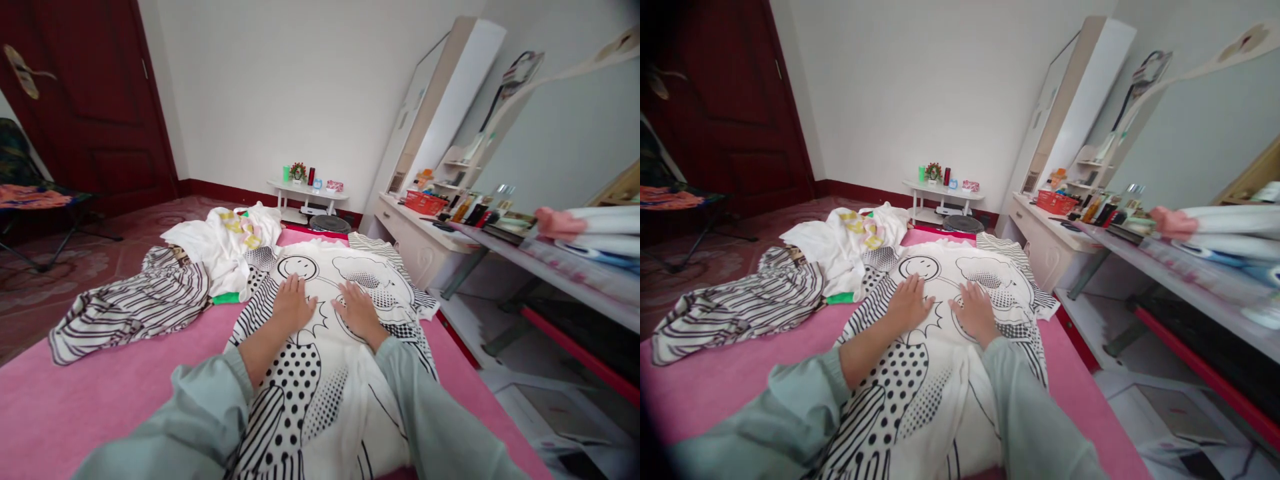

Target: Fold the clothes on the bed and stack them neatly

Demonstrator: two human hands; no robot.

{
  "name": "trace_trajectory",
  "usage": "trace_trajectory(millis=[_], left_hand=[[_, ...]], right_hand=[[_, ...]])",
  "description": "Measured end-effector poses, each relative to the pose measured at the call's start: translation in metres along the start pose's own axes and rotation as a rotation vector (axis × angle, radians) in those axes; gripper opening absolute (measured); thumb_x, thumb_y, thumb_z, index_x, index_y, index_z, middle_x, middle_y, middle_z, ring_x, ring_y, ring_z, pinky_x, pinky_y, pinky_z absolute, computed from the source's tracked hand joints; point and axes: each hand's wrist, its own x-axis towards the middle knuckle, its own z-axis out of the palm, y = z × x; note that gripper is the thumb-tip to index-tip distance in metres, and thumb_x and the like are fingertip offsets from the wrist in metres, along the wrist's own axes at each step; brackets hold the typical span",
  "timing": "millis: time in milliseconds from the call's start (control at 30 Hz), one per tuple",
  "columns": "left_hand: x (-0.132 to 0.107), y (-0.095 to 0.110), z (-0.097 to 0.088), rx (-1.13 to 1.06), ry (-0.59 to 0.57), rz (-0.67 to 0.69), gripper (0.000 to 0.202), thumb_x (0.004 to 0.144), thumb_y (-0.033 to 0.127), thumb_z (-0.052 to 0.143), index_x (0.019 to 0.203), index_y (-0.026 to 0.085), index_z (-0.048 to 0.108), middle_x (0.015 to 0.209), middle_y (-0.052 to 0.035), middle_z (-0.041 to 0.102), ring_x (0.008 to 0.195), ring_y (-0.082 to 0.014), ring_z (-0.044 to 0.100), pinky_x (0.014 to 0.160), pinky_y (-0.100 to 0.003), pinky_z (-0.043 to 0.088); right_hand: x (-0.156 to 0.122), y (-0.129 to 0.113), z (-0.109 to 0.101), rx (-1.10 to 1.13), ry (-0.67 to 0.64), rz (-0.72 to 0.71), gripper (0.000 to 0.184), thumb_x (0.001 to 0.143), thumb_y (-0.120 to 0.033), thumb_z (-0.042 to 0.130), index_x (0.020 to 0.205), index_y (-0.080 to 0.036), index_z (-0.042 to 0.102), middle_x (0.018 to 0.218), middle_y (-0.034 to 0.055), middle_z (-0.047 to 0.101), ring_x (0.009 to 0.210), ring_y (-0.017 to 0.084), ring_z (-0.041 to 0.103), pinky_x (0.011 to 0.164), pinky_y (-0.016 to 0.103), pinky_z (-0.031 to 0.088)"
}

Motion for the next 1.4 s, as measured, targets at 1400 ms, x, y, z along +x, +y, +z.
trace_trajectory(millis=[1400], left_hand=[[0.028,-0.158,-0.096,-0.173,0.156,-0.382,0.038,0.066,0.044,0.068,0.096,0.021,0.069,0.096,-0.0102,0.068,0.096,-0.0289,0.061,0.077,-0.032,0.045]], right_hand=[[0.050,-0.024,0.024,0.104,0.119,0.054,0.060,0.092,-0.058,0.026,0.144,-0.030,0.033,0.153,0.0035,0.026,0.141,0.026,0.017,0.111,0.050,0.014]])
